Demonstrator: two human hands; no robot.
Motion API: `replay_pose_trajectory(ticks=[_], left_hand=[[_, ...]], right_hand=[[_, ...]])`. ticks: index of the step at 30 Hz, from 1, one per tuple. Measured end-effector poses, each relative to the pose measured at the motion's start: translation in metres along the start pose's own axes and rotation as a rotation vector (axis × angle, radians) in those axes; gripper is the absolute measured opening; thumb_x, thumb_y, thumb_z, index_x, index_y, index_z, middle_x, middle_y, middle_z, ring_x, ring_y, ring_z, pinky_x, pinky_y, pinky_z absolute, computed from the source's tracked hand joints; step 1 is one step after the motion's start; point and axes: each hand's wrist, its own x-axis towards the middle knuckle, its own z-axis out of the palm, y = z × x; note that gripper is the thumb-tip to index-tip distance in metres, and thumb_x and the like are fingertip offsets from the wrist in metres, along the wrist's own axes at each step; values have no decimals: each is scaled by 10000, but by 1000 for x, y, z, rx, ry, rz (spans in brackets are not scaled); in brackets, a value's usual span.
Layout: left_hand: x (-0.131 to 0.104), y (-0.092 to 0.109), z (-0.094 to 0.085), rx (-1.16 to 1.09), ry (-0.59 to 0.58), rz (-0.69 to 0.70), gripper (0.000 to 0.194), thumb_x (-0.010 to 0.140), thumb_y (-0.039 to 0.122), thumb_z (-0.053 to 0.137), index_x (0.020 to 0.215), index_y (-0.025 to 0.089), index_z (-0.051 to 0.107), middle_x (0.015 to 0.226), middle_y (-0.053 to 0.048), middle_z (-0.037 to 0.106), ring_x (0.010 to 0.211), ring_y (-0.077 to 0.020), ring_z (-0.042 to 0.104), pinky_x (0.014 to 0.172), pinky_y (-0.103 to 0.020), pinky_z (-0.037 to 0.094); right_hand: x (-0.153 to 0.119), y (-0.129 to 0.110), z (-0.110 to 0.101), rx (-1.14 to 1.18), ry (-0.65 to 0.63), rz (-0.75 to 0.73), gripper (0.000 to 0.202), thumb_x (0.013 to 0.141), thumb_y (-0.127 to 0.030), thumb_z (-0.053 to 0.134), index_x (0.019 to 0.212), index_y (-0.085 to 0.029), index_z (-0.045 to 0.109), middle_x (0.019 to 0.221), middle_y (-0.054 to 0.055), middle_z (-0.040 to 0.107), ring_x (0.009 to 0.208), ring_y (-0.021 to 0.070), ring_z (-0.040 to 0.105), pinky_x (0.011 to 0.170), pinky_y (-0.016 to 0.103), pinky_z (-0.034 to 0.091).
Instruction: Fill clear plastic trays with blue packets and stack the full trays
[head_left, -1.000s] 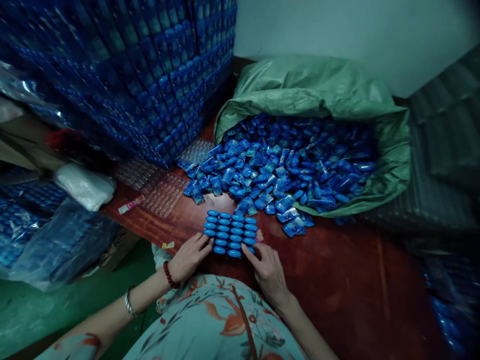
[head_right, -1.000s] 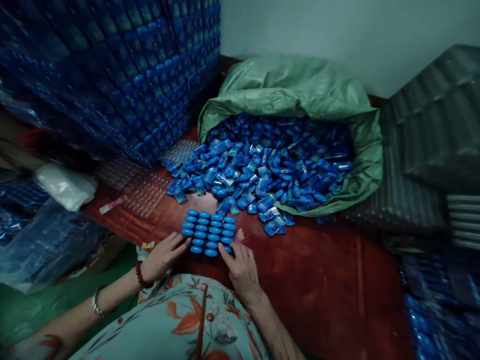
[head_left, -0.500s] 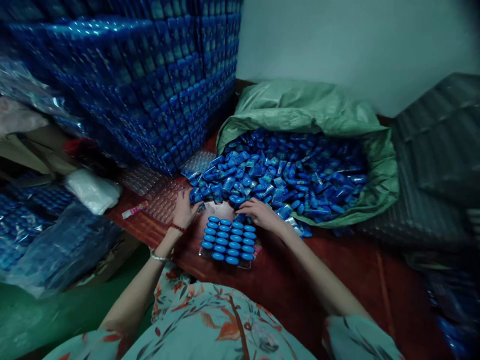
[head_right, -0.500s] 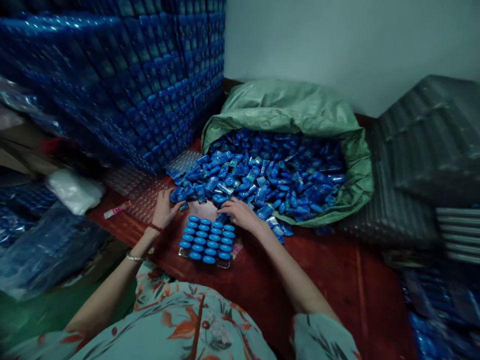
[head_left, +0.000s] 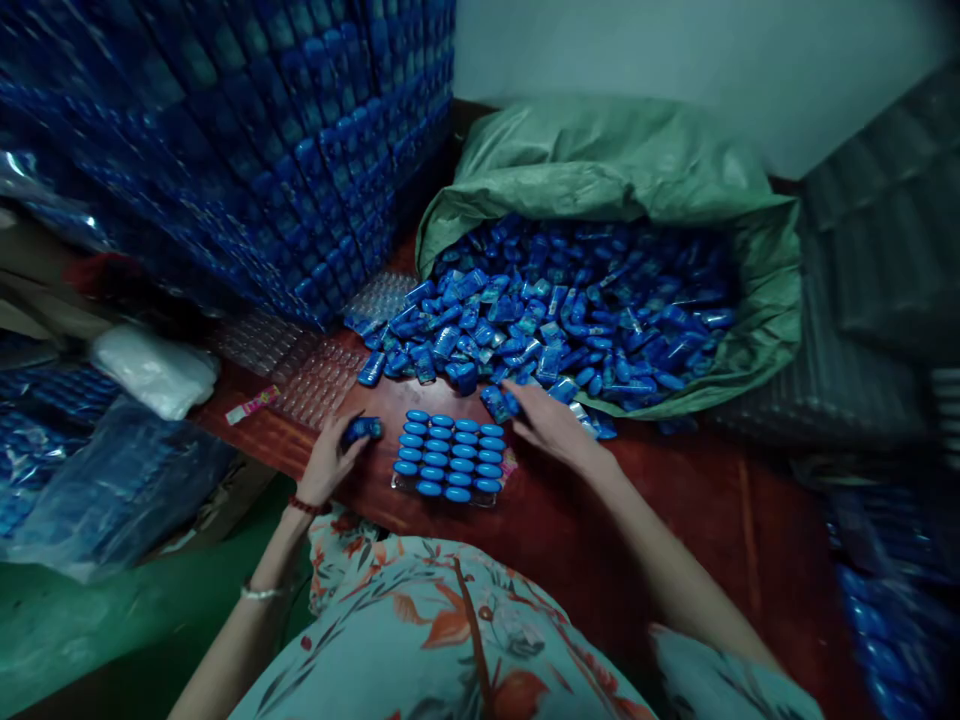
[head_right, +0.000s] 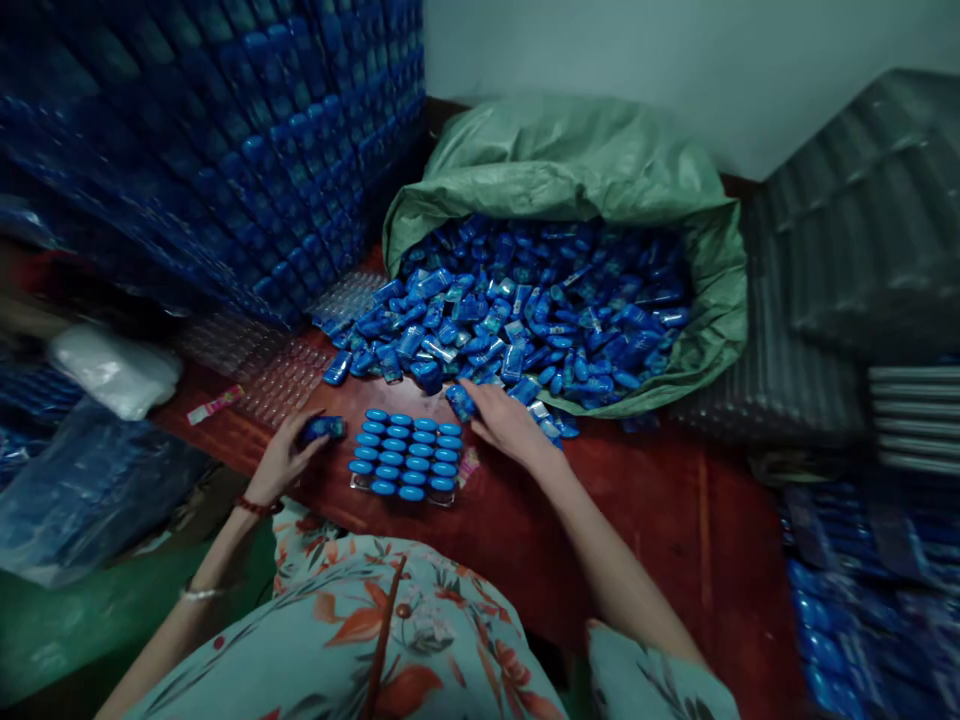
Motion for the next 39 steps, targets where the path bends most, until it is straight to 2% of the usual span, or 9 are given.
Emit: replay_pose_trajectory(ticks=[4, 8, 13, 16, 21, 25, 31, 35, 39], left_hand=[[-46, 1, -6, -63, -13, -26, 330, 835, 362, 517, 1120, 200, 558, 1066, -74, 543, 984, -213, 564, 846, -369, 498], [-63, 11, 8, 7, 2, 70, 278, 894, 326, 438, 1115, 214, 565, 1079, -73, 528, 980, -199, 567, 847, -353, 506], [-48, 10, 23, 195, -17, 111, 637, 818, 459, 551, 1360, 198, 343, 1265, -153, 403, 1154, -292, 462, 926, -445, 456], [-35, 5, 24, 284, -98, 181, 639, 808, 499, 543, 1354, 216, 370, 1265, -152, 424, 1141, -305, 468, 909, -452, 462], [-29, -5, 21, 330, -127, 268, 511, 891, 429, 428, 1342, 191, 395, 1226, -157, 508, 1076, -270, 531, 876, -416, 488], [-37, -11, 15, 274, -63, 296, 397, 938, 307, 329, 1289, 161, 444, 1084, -140, 607, 962, -229, 588, 843, -394, 506], [-49, 1, 11, 97, 24, 160, 300, 914, 303, 404, 1158, 166, 512, 1061, -94, 619, 961, -196, 592, 867, -356, 496], [-58, 17, 6, -41, 185, 26, 243, 905, 268, 418, 1098, 169, 526, 1011, -72, 615, 929, -178, 596, 837, -329, 506], [-65, 31, -6, 4, 237, 130, 203, 884, 220, 455, 1063, 195, 548, 998, -67, 605, 938, -184, 582, 851, -336, 493]], right_hand=[[-68, -12, -1, 410, 280, 398, 513, 888, -304, 429, 1375, -194, 309, 1154, 94, 560, 928, 190, 569, 817, 333, 467], [-115, -54, 10, 765, 234, 584, 439, 877, -352, 464, 1296, -227, 433, 1022, 48, 597, 680, 118, 571, 669, 261, 498], [-118, -98, 40, 1118, 329, 673, 357, 788, -348, 605, 1115, -232, 524, 910, 28, 614, 728, 139, 612, 636, 249, 528], [-108, -101, 57, 1201, 387, 695, 301, 742, -343, 653, 998, -219, 556, 841, 13, 635, 726, 146, 626, 658, 265, 541], [-105, -96, 61, 1088, 360, 694, 267, 746, -363, 640, 952, -196, 609, 787, 15, 661, 664, 153, 626, 631, 283, 536], [-106, -99, 58, 867, 423, 609, 215, 755, -335, 645, 921, -198, 650, 883, 32, 678, 813, 175, 629, 770, 312, 509], [-103, -112, 60, 850, 456, 658, 232, 788, -329, 616, 963, -178, 607, 837, 43, 676, 718, 154, 629, 675, 284, 526], [-103, -116, 50, 629, 525, 433, 146, 819, -237, 584, 956, -202, 621, 894, 61, 658, 831, 177, 624, 772, 336, 522], [-102, -111, 50, 445, 511, 196, 231, 860, -164, 503, 1048, -228, 620, 945, 78, 642, 867, 178, 626, 757, 327, 538]])
